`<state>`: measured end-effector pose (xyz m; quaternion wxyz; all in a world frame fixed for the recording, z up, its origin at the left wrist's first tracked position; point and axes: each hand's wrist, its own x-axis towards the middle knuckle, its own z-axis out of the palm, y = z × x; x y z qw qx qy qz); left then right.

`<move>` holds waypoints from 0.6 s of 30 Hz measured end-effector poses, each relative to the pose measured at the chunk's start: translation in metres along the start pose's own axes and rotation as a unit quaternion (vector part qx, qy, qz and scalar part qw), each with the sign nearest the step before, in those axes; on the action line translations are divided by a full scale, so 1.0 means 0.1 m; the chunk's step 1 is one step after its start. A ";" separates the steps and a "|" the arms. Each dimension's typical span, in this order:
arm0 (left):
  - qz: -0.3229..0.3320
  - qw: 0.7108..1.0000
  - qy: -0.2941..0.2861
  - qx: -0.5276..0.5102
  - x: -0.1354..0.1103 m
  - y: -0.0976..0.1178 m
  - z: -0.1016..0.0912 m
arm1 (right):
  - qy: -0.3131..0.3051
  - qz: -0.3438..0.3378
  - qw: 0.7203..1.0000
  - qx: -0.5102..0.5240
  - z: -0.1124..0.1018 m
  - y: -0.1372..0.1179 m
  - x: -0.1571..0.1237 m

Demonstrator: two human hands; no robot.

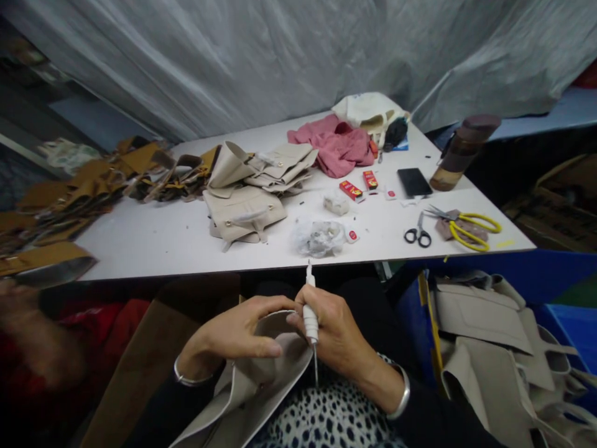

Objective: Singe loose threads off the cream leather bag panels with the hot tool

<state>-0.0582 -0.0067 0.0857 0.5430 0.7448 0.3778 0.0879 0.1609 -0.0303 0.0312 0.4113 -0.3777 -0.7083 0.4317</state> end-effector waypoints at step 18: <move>-0.146 0.910 0.328 -0.210 0.46 -0.63 0.23 | 0.035 0.042 0.996 0.075 0.10 0.50 0.52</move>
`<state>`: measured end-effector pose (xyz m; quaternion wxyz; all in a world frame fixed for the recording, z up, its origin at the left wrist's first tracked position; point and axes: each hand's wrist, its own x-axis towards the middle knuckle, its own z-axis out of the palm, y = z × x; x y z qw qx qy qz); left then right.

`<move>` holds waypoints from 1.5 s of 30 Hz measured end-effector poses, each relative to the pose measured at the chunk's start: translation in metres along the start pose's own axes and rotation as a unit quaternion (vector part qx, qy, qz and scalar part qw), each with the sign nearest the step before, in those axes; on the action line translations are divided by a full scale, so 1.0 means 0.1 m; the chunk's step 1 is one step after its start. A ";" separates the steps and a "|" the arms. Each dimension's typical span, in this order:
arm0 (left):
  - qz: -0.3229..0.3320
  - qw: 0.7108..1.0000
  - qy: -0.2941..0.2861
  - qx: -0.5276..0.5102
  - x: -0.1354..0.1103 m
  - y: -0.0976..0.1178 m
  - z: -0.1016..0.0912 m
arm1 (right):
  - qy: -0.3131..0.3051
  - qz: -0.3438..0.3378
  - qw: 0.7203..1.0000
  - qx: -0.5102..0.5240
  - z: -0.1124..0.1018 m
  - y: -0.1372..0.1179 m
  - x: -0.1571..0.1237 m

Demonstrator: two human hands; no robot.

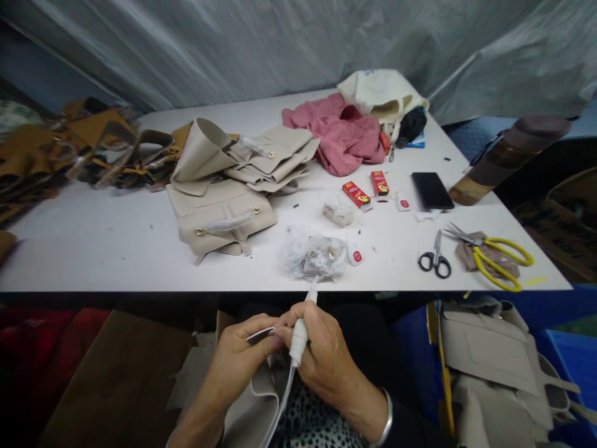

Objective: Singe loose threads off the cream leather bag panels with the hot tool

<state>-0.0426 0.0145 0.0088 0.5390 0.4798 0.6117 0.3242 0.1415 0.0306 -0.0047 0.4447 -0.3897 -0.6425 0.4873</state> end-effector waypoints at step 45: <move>-0.049 0.998 -0.028 0.034 0.59 0.06 0.41 | 0.076 -0.160 0.907 -0.381 -0.75 0.46 0.66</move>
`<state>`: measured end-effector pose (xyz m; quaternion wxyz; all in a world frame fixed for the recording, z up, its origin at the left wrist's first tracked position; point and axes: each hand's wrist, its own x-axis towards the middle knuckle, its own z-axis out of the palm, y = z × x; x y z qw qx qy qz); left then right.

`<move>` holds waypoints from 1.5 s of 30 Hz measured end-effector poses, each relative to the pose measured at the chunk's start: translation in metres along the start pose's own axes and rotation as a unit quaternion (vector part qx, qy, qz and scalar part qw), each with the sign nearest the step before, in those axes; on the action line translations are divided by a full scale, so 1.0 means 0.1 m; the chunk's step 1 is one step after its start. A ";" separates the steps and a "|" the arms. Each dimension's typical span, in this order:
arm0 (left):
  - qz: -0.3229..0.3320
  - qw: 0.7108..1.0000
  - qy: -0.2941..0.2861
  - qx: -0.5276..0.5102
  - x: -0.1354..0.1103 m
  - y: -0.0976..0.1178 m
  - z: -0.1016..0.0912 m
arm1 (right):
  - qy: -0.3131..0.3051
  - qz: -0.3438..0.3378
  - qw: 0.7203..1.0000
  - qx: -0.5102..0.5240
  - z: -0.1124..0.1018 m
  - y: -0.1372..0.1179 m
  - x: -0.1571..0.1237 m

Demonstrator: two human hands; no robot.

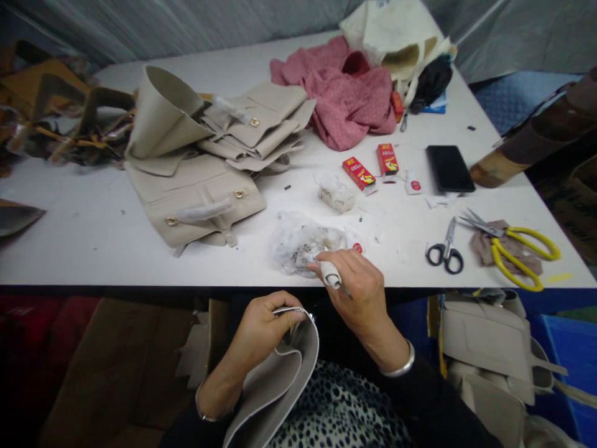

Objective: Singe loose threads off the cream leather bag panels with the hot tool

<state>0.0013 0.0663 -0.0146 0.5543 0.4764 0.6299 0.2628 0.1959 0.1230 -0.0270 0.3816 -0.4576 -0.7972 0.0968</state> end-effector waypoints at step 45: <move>0.021 0.999 -0.034 0.005 -0.05 0.05 0.10 | -0.017 0.222 0.873 0.433 -0.07 -0.17 -0.76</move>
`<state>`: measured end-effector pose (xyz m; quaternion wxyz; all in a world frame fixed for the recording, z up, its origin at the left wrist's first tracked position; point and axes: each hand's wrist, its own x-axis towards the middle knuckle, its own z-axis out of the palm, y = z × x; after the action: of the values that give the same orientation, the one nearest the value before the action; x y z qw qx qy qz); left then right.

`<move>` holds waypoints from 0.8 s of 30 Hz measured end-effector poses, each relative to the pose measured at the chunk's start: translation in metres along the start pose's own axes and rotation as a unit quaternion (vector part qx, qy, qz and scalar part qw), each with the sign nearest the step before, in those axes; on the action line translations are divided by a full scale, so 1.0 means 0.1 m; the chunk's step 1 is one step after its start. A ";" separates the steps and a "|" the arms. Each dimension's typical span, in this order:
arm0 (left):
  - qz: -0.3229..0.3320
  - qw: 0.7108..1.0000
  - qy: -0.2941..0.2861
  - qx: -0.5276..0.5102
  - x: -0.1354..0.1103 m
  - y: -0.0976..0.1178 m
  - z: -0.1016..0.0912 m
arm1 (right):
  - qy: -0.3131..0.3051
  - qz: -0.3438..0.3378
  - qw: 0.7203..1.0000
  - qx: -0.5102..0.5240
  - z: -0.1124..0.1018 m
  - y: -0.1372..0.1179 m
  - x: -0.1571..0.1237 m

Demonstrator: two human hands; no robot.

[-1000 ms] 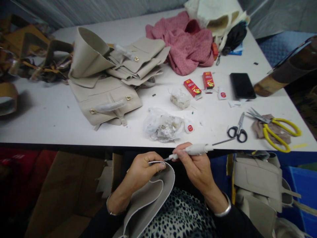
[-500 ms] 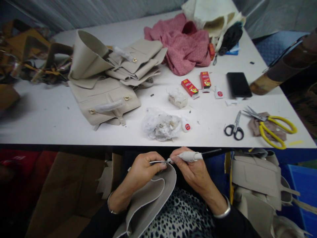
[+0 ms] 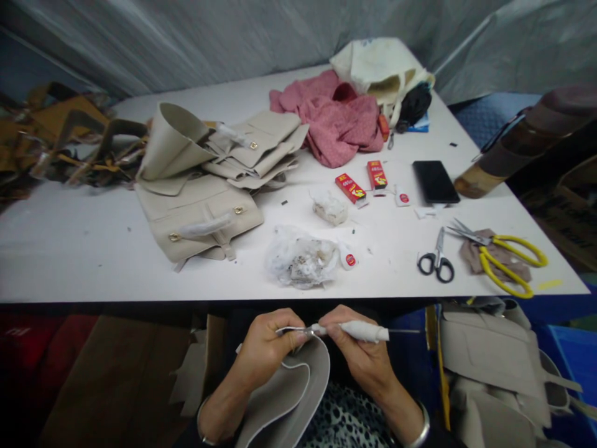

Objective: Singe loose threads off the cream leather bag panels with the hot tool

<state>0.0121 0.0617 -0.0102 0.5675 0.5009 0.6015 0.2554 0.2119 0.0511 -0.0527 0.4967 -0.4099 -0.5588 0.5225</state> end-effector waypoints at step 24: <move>-0.037 0.997 0.057 -0.040 -0.02 -0.09 -0.35 | -0.012 -0.196 0.884 -0.424 0.03 -0.21 0.94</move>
<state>-0.0238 0.0660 -0.0089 0.5606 0.4397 0.6404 0.2866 0.1945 0.1401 -0.0202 0.3611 -0.4569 -0.8020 0.1332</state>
